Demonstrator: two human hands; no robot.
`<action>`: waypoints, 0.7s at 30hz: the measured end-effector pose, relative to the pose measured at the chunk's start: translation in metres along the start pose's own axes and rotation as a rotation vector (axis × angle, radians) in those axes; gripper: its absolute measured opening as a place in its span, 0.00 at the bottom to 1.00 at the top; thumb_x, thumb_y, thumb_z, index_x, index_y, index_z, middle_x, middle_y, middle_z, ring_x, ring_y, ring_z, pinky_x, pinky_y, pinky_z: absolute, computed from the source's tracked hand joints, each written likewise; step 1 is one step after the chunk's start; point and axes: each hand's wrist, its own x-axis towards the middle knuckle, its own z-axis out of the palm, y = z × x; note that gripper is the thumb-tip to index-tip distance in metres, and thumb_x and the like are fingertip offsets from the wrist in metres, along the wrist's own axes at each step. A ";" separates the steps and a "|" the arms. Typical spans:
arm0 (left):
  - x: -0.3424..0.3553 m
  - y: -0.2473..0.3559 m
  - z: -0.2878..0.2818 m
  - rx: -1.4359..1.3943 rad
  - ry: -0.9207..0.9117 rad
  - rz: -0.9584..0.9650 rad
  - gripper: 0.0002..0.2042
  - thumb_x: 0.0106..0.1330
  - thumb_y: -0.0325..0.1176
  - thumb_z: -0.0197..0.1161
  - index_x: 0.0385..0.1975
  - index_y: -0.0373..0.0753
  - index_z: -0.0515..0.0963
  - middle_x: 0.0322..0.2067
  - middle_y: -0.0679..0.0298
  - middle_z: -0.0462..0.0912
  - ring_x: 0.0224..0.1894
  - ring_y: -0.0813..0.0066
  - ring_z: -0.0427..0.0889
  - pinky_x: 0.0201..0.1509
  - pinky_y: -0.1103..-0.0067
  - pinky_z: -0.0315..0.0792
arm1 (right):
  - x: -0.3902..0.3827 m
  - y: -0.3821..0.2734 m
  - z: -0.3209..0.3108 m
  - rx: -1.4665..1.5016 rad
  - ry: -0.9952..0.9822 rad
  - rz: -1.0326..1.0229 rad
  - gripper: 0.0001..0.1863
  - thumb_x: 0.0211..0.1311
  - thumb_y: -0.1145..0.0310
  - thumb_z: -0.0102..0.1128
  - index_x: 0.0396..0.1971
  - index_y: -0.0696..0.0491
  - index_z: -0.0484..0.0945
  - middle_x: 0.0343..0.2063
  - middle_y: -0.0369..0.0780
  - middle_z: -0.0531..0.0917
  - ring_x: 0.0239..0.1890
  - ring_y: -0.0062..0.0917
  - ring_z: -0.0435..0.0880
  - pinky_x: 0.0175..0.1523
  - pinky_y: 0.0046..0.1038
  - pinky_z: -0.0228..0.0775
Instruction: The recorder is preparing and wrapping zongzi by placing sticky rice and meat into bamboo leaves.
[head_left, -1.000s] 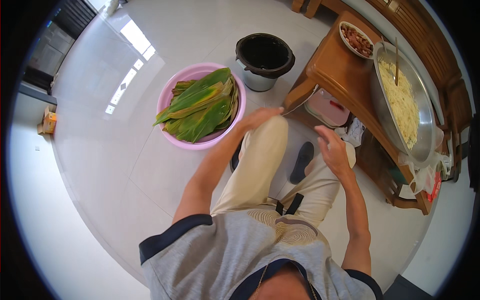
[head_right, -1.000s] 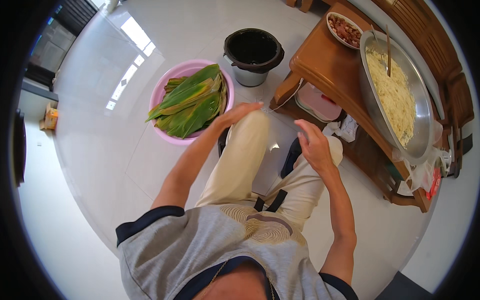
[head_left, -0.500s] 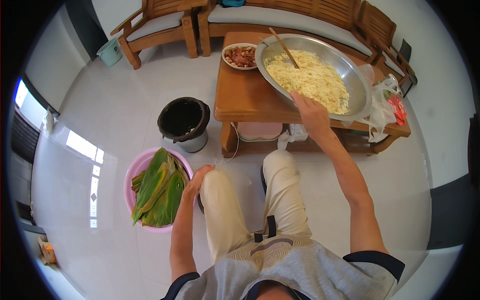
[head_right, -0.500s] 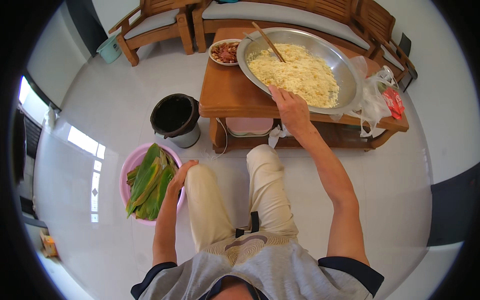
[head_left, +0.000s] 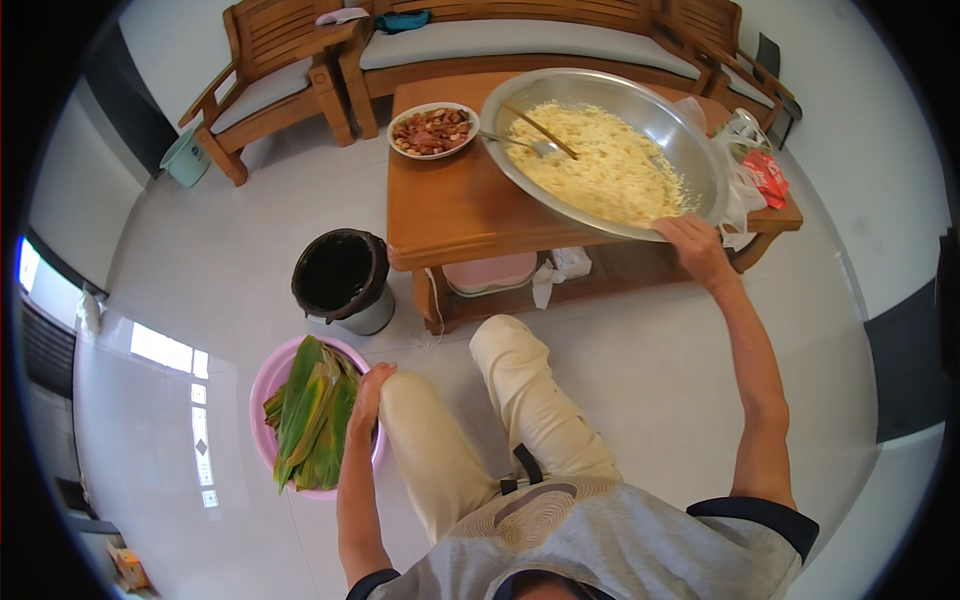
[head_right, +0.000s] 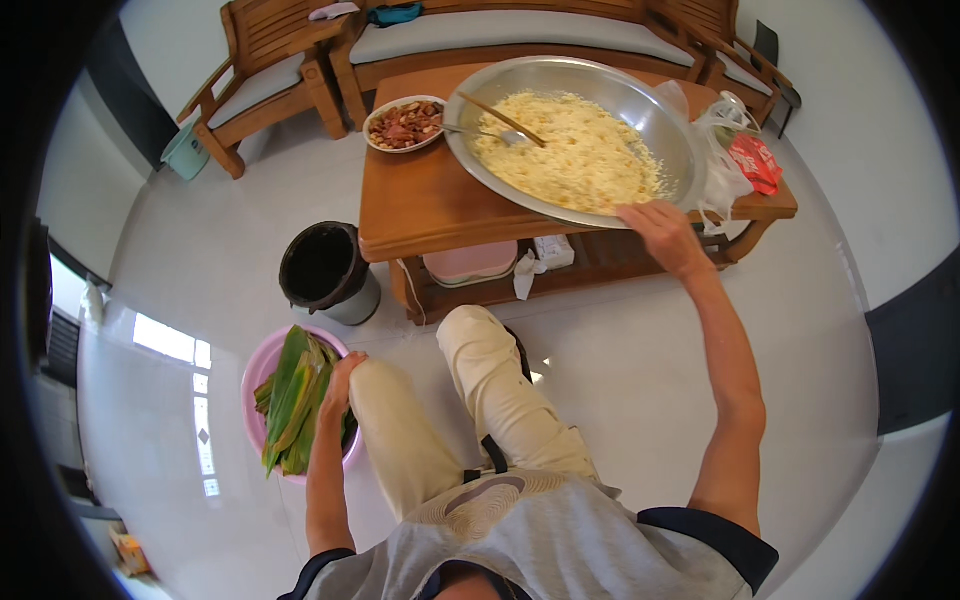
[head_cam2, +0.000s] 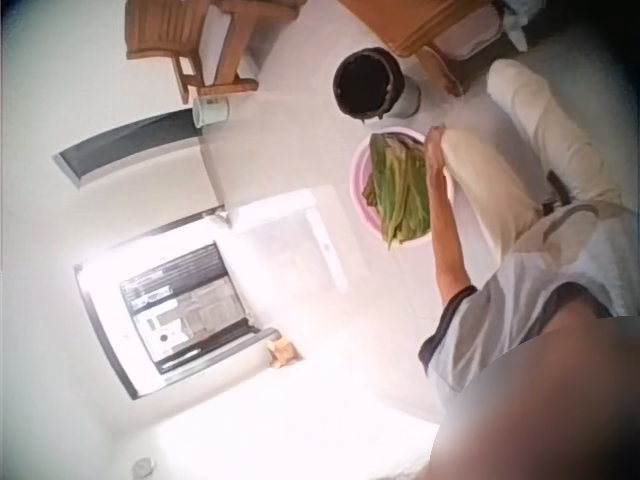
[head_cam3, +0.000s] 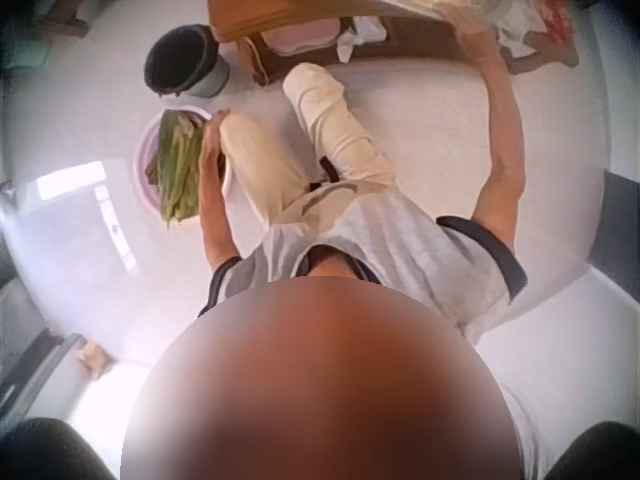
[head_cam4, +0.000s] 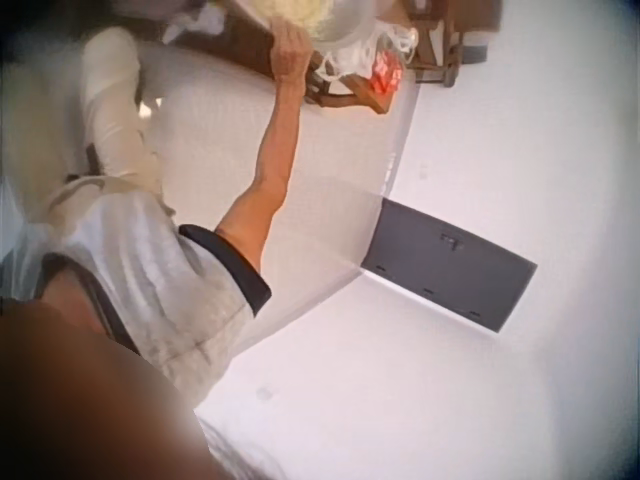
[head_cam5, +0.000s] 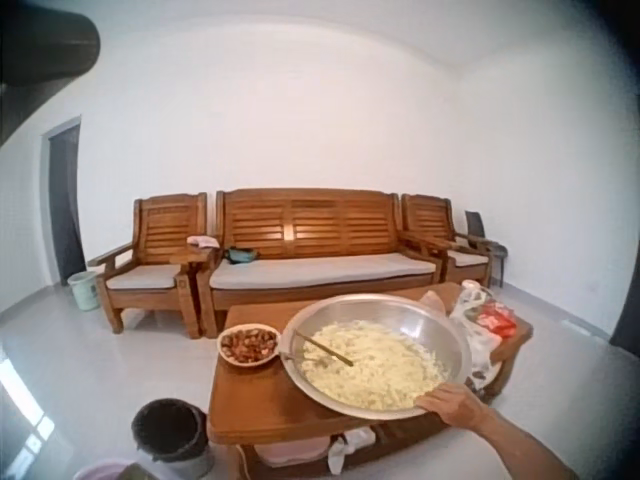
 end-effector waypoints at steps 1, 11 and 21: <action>0.001 0.002 0.001 0.063 0.006 0.029 0.14 0.56 0.42 0.49 0.25 0.36 0.72 0.22 0.67 0.71 0.26 0.78 0.67 0.33 0.82 0.61 | -0.007 0.006 -0.004 -0.005 -0.001 0.028 0.14 0.42 0.79 0.51 0.34 0.55 0.74 0.32 0.39 0.78 0.35 0.29 0.76 0.40 0.27 0.68; 0.004 0.001 0.001 0.190 0.096 0.099 0.15 0.54 0.40 0.54 0.26 0.32 0.73 0.22 0.61 0.75 0.25 0.74 0.71 0.32 0.77 0.65 | 0.029 -0.089 -0.019 0.100 0.196 0.166 0.13 0.42 0.77 0.58 0.32 0.53 0.75 0.33 0.41 0.77 0.39 0.36 0.74 0.47 0.33 0.66; -0.015 0.041 0.011 0.731 0.353 0.193 0.11 0.49 0.40 0.59 0.25 0.38 0.76 0.21 0.57 0.78 0.27 0.58 0.77 0.33 0.69 0.69 | 0.217 -0.100 0.239 1.888 -0.005 1.154 0.11 0.61 0.67 0.41 0.36 0.61 0.64 0.25 0.45 0.76 0.23 0.25 0.77 0.29 0.22 0.74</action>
